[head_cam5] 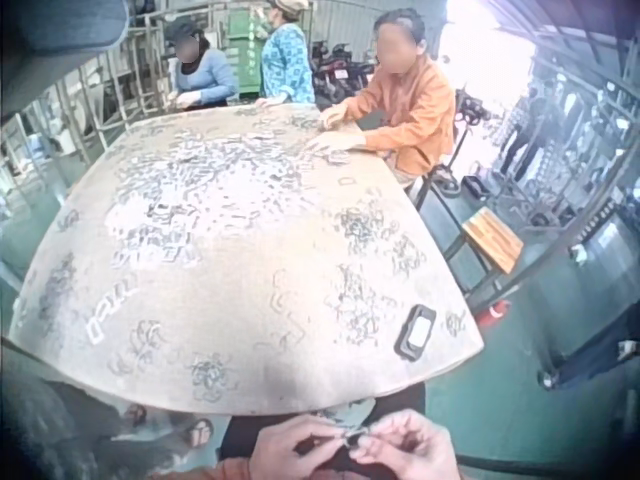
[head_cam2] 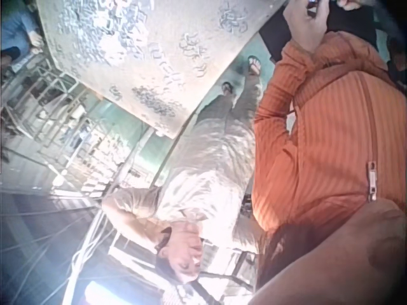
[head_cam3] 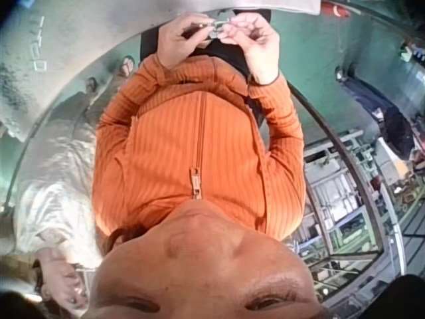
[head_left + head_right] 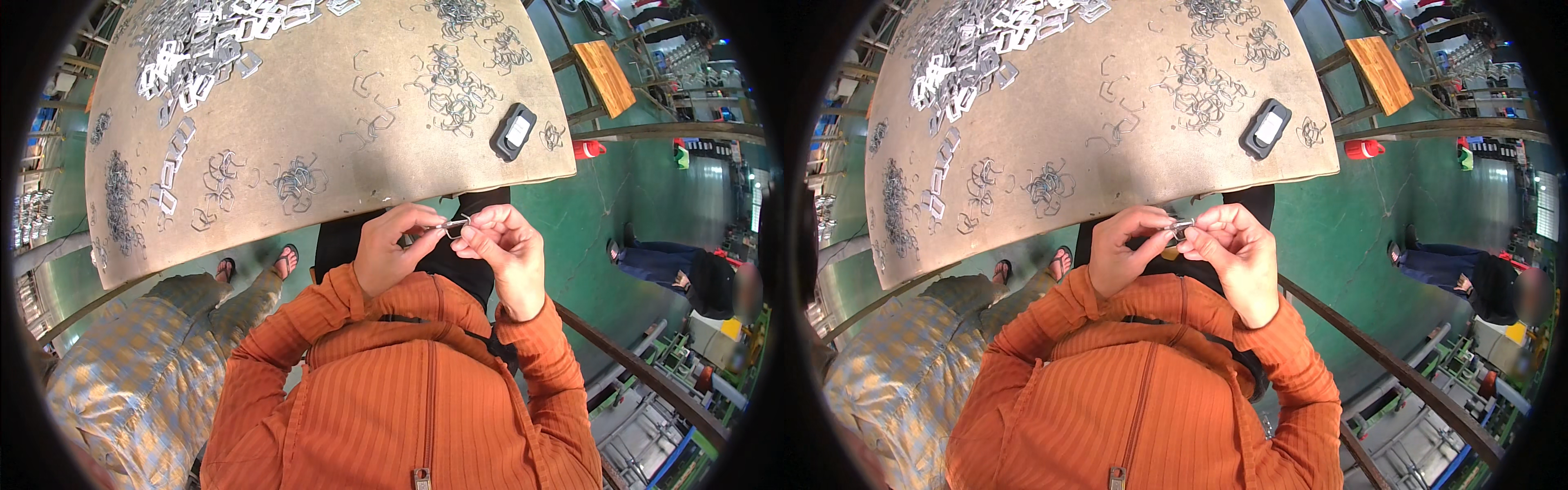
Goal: The person picks up metal plates and clips from a table and joins them together. They then hook the assembled units onto a hanging chain rack.
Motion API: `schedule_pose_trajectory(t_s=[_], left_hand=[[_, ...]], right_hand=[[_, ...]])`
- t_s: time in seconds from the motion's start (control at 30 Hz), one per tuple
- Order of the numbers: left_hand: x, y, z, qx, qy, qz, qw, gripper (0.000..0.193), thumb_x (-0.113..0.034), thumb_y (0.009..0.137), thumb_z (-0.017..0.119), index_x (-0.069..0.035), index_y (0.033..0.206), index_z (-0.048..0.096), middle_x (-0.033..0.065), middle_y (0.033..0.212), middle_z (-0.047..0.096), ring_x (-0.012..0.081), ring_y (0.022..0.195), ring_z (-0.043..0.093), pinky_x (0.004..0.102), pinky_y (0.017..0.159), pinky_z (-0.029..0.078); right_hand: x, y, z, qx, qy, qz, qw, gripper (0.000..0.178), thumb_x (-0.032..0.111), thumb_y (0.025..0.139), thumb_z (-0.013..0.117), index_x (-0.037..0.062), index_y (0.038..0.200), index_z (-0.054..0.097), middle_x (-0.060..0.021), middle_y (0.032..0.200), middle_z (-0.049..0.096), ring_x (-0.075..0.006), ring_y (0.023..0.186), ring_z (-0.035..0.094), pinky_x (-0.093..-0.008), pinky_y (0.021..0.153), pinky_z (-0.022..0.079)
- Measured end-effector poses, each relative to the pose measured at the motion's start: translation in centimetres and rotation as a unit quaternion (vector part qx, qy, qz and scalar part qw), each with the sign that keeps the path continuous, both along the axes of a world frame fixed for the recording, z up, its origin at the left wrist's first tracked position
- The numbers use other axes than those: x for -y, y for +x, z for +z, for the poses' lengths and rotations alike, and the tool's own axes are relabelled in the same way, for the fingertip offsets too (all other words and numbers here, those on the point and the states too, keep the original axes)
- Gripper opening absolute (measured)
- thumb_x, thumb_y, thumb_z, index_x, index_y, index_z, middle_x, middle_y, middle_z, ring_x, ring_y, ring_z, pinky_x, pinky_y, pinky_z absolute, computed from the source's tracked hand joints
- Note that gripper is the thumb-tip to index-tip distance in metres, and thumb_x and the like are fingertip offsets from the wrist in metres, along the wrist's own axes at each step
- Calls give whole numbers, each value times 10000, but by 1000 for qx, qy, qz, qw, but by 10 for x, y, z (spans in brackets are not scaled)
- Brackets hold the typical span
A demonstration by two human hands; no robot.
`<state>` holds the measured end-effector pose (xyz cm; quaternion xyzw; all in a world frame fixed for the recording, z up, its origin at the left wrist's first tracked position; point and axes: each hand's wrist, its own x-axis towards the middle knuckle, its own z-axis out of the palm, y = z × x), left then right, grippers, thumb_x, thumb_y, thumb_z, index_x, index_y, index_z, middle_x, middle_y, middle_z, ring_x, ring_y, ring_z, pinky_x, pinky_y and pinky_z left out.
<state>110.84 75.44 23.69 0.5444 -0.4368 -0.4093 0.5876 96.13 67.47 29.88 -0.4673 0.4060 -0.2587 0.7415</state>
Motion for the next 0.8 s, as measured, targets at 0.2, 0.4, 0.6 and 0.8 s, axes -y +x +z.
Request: schedule_pose_trajectory(t_s=[0.2, 0.4, 0.6, 0.8], left_hand=[[0, 0, -4, -15, -9, 13, 1000, 133, 56, 787, 613, 23, 915, 600, 90, 933, 612, 119, 830, 611, 240, 731, 510], [4, -2, -10, 44, -31, 23, 998, 140, 63, 772, 623, 15, 901, 594, 94, 922, 608, 129, 824, 616, 241, 712, 520], [12, -9, -10, 54, -47, 53, 996, 124, 1, 748, 665, -18, 850, 597, 103, 870, 626, 187, 748, 623, 264, 642, 493], [8, -15, -33, 75, -46, 7, 996, 155, 57, 750, 640, -5, 888, 604, 111, 906, 614, 170, 796, 615, 268, 692, 503]], right_hand=[[-3, 4, -5, 12, 16, -55, 998, 105, -32, 836, 585, 2, 900, 509, -101, 842, 621, -158, 732, 642, -254, 661, 552], [-5, 4, -6, 11, 41, -104, 994, 128, -44, 828, 587, 27, 847, 482, -113, 887, 601, -179, 727, 644, -279, 660, 565], [-3, 2, -7, 0, 37, -116, 993, 141, -54, 826, 582, 34, 826, 471, -110, 873, 599, -174, 724, 645, -279, 654, 567], [-5, -3, -16, -34, -35, -112, 993, 147, -69, 830, 566, 19, 817, 448, -98, 870, 548, -165, 756, 613, -281, 702, 541]])
